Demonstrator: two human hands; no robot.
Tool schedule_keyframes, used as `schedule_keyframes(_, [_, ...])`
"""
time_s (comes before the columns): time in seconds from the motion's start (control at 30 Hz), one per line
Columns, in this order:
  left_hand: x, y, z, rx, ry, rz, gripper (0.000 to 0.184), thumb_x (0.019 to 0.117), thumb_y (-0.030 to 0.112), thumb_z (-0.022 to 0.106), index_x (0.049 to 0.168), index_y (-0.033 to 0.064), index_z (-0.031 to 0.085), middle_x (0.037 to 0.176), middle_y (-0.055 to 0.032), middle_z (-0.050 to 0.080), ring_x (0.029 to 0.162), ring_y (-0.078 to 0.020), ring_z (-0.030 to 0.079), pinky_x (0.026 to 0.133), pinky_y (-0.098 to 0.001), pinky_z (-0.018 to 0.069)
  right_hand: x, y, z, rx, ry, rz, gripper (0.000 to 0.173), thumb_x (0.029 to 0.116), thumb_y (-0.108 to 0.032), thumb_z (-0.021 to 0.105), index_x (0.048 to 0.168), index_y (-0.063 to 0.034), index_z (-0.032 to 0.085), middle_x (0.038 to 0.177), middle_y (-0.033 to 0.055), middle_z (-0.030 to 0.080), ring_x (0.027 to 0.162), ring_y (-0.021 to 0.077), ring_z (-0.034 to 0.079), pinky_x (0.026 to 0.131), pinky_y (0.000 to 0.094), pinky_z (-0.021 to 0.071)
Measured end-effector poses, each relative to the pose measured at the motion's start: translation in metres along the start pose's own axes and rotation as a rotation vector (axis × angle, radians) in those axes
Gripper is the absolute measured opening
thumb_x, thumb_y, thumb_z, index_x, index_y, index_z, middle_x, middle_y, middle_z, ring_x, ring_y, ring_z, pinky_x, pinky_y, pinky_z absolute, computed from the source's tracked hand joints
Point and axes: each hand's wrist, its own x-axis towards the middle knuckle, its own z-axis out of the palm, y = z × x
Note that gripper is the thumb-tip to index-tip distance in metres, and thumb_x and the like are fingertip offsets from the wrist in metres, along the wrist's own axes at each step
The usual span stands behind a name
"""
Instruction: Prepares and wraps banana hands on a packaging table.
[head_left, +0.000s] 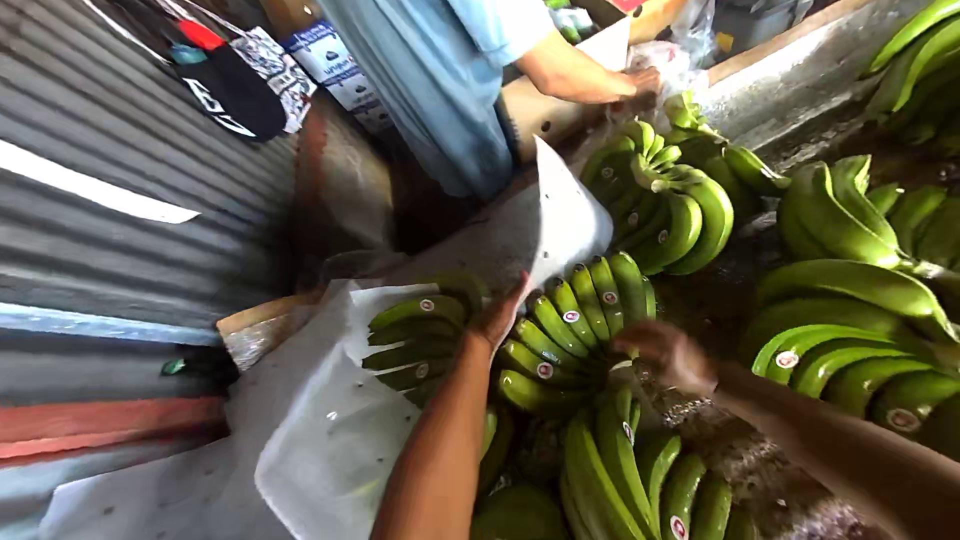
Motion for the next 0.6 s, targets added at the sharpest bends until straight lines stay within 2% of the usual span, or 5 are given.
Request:
schedule_keyframes(0.1, [-0.036, -0.005, 0.005, -0.077, -0.021, 0.075, 0.049, 0.1099, 0.030, 0.036, 0.138, -0.0076, 0.050, 0.132, -0.0083, 0.061, 0.119, 0.0000, 0.055, 0.103, -0.0200, 0.0445, 0.068, 0.016, -0.040, 0.195, 0.274, 0.315, 0.052, 0.0861, 0.008, 0.061, 0.138, 0.0088, 0.053, 0.142, 0.0271, 0.053, 0.130, 0.0327, 0.055, 0.108, 0.0457, 0.0493])
schedule_keyframes(0.17, [-0.049, -0.006, 0.014, -0.052, -0.126, 0.290, 0.069, 0.1034, 0.051, 0.046, 0.139, -0.0086, 0.054, 0.140, -0.0074, 0.061, 0.127, 0.0013, 0.053, 0.110, -0.0204, 0.0407, 0.119, 0.029, -0.050, 0.487, 0.193, 0.463, 0.090, 0.0800, -0.003, 0.061, 0.161, -0.0047, 0.023, 0.162, 0.0176, 0.033, 0.145, 0.0257, 0.042, 0.112, 0.0430, 0.0445])
schedule_keyframes(0.27, [-0.048, -0.016, 0.025, 0.155, -0.140, 0.429, 0.089, 0.0984, 0.073, 0.031, 0.148, 0.0032, 0.051, 0.148, -0.0073, 0.056, 0.139, -0.0114, 0.047, 0.120, -0.0440, 0.0305, 0.169, 0.034, -0.045, 0.996, -0.142, 0.384, 0.107, 0.0768, -0.015, 0.066, 0.164, -0.0158, 0.005, 0.147, 0.0114, 0.055, 0.124, 0.0198, 0.062, 0.099, 0.0392, 0.0547])
schedule_keyframes(0.43, [-0.081, -0.003, 0.021, 0.557, -0.042, 0.219, 0.082, 0.1034, 0.062, 0.026, 0.158, 0.0008, 0.035, 0.140, -0.0222, 0.061, 0.135, -0.0363, 0.054, 0.114, -0.0660, 0.0282, 0.168, 0.032, -0.041, 1.172, -0.060, 0.404, 0.087, 0.0769, -0.018, 0.074, 0.153, -0.0194, 0.031, 0.114, 0.0005, 0.066, 0.096, 0.0133, 0.068, 0.084, 0.0347, 0.0596])
schedule_keyframes(0.6, [-0.110, -0.033, 0.019, 0.215, -0.080, 0.241, 0.096, 0.0936, 0.075, 0.039, 0.144, -0.0059, 0.052, 0.147, -0.0235, 0.051, 0.141, -0.0289, 0.045, 0.119, -0.0431, 0.0343, 0.105, 0.021, -0.059, 0.697, 0.261, 0.783, 0.026, 0.0938, -0.004, 0.060, 0.120, -0.0022, 0.057, 0.094, 0.0046, 0.066, 0.078, 0.0109, 0.064, 0.072, 0.0326, 0.0577])
